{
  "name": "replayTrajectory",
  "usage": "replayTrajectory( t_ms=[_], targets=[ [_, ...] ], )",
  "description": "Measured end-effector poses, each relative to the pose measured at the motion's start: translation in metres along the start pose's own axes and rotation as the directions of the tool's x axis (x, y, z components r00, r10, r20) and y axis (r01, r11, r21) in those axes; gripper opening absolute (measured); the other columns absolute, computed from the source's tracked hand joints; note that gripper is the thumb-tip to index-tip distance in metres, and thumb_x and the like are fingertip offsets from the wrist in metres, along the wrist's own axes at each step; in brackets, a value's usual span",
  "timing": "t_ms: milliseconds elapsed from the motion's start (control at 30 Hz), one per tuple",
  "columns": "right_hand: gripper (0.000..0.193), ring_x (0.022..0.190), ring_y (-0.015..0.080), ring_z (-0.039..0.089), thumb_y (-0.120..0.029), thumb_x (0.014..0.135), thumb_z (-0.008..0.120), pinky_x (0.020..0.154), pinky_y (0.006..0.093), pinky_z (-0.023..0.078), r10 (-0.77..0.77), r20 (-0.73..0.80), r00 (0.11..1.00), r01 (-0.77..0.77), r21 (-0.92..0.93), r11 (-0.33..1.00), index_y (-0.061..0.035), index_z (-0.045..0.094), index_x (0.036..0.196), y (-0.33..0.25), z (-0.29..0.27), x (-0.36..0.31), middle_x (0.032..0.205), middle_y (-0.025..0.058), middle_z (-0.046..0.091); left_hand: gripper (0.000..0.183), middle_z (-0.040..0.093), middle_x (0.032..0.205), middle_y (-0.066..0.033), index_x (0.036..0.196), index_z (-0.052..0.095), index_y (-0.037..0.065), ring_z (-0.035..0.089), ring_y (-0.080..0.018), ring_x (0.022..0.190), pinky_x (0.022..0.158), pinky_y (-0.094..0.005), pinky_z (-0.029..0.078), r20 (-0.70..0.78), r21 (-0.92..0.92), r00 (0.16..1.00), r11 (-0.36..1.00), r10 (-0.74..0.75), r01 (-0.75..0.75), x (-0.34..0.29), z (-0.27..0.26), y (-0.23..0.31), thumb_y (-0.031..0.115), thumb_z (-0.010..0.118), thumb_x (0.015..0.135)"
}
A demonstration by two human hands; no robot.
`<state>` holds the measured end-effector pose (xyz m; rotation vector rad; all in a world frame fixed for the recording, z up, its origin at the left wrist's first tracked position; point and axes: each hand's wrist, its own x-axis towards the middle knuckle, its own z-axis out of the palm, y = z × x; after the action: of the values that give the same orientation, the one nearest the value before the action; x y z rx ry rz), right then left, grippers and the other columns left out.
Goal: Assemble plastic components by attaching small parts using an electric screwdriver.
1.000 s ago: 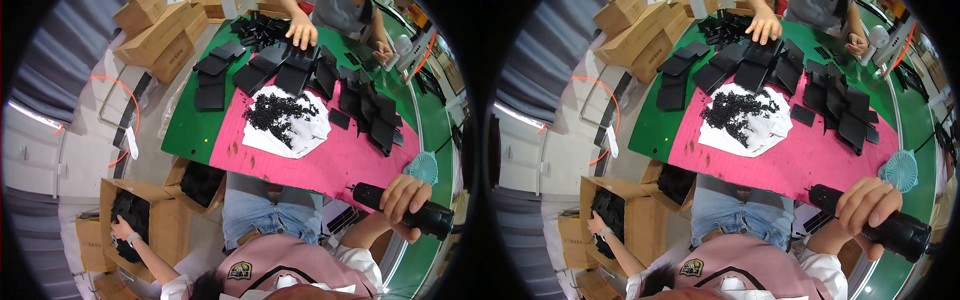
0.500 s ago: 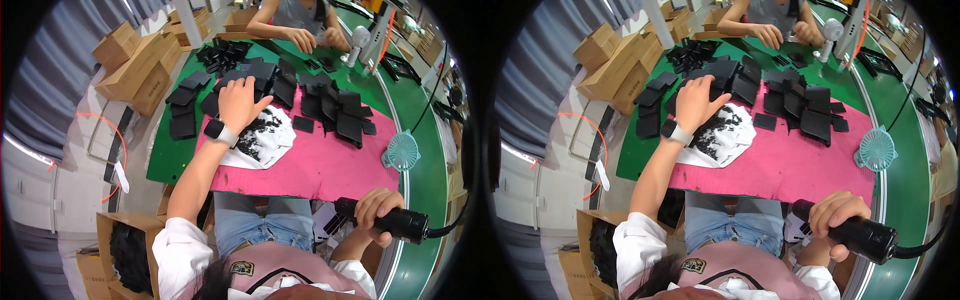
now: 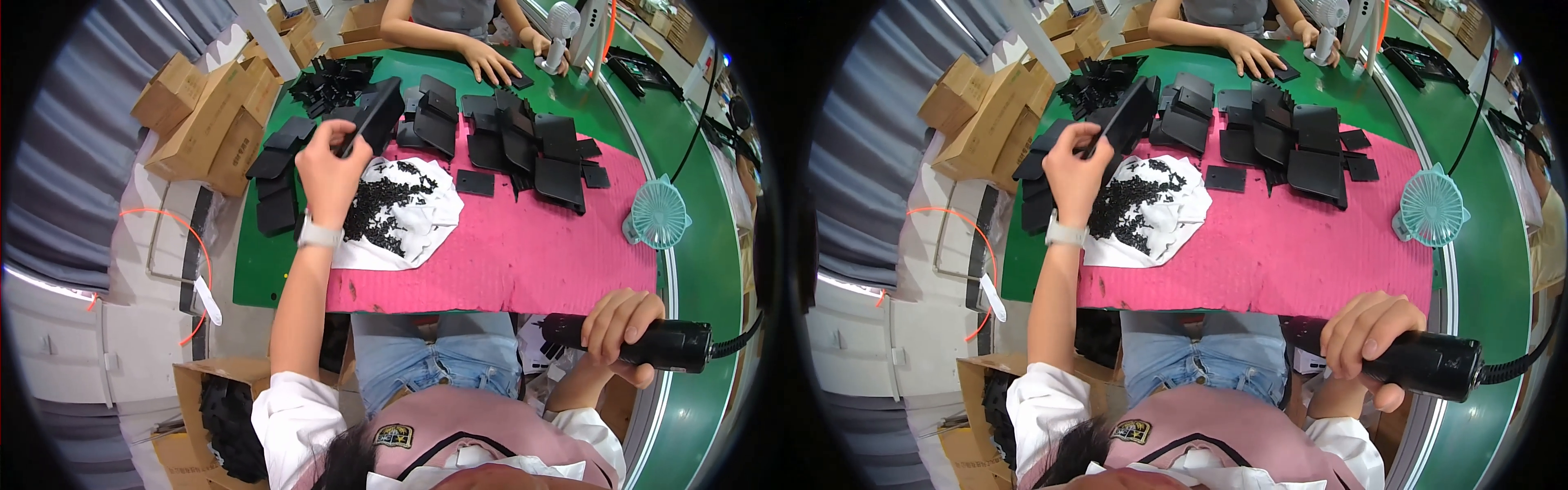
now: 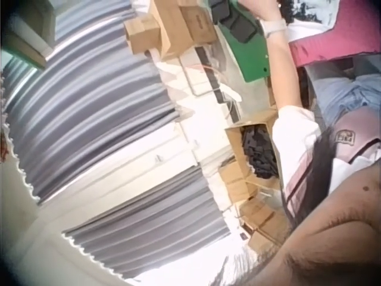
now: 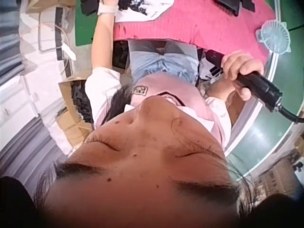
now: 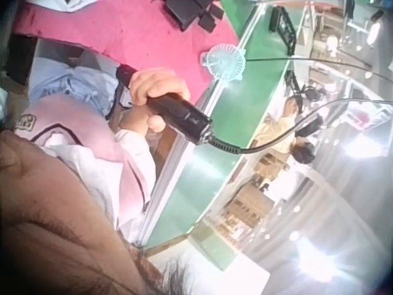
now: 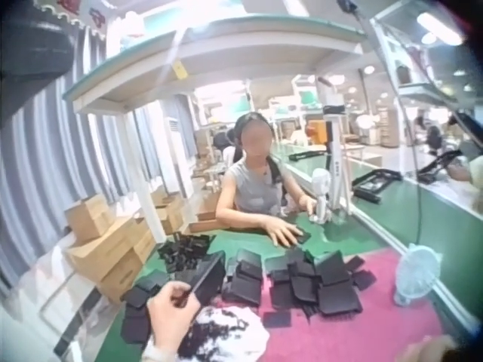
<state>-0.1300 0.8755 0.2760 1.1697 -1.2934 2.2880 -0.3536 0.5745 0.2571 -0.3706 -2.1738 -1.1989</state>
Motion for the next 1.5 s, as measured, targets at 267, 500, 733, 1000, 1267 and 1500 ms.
replayTrajectory(
  t_ms=[267,500,733,1000,1267,1500],
  targets=[
    [0.041,0.045,0.0240,0.057,-0.020,0.072,0.080,0.043,0.0333,0.047,0.006,0.145,0.989,-0.031,0.171,0.985,0.0042,0.053,0.093,0.001,0.012,0.020,0.059,0.0112,0.057,0.019,0.058,0.108,-0.0299,0.081,0.053,0.003,0.062,-0.0281,0.073,0.067,-0.0345,0.055,0.272,-0.148,0.454,0.503,0.848,-0.851,-0.073,-0.001,0.065,-0.001,0.064,0.065],
    [0.033,0.046,0.0273,0.056,-0.006,0.071,0.077,0.045,0.0373,0.049,-0.028,0.287,0.957,-0.057,0.284,0.957,0.0106,0.056,0.090,0.005,0.021,0.035,0.060,0.0166,0.055,0.026,0.061,0.102,-0.0115,0.091,0.060,0.004,0.058,-0.0248,0.076,0.065,-0.0320,0.050,0.567,-0.417,0.495,0.748,0.658,-0.516,-0.084,0.014,0.069,0.007,0.069,0.068],
    [0.032,0.044,0.0263,0.055,-0.007,0.070,0.078,0.044,0.0357,0.049,0.007,0.281,0.960,-0.091,0.288,0.953,0.0096,0.057,0.086,0.015,0.016,0.052,0.058,0.0150,0.054,0.024,0.057,0.078,-0.0105,0.091,0.065,0.001,0.057,-0.0298,0.075,0.065,-0.0369,0.047,0.448,0.192,0.836,0.879,0.318,-0.437,-0.041,0.016,0.037,0.012,0.071,0.070],
    [0.032,0.044,0.0242,0.054,-0.008,0.069,0.080,0.041,0.0335,0.044,0.049,0.337,0.940,-0.119,0.189,0.975,0.0073,0.057,0.086,0.017,0.013,0.085,0.058,0.0131,0.056,0.013,0.054,0.073,-0.0104,0.074,0.055,0.000,0.056,-0.0294,0.068,0.060,-0.0380,0.044,0.447,-0.020,0.846,0.949,0.291,-0.316,-0.041,0.028,0.015,0.003,0.067,0.071],
    [0.044,0.039,0.0148,0.055,-0.032,0.072,0.080,0.040,0.0264,0.046,0.059,0.259,0.964,-0.072,0.043,0.996,-0.0044,0.051,0.092,0.031,-0.003,0.113,0.057,0.0027,0.059,0.009,0.056,0.071,-0.0070,0.082,0.056,-0.001,0.054,-0.0137,0.060,0.056,-0.0275,0.043,0.400,-0.129,0.914,0.992,0.064,-0.013,-0.037,0.018,0.014,0.007,0.060,0.085],
    [0.049,0.042,0.0095,0.050,-0.043,0.081,0.065,0.048,0.0237,0.042,-0.007,0.108,0.994,0.018,-0.097,0.995,-0.0067,0.042,0.103,0.039,-0.007,0.126,0.060,-0.0020,0.052,0.013,0.063,0.080,-0.0054,0.092,0.060,-0.001,0.060,-0.0102,0.066,0.062,-0.0229,0.048,0.772,-0.485,0.623,0.515,-0.126,0.706,-0.037,0.011,0.047,0.011,0.057,0.091]
  ],
)
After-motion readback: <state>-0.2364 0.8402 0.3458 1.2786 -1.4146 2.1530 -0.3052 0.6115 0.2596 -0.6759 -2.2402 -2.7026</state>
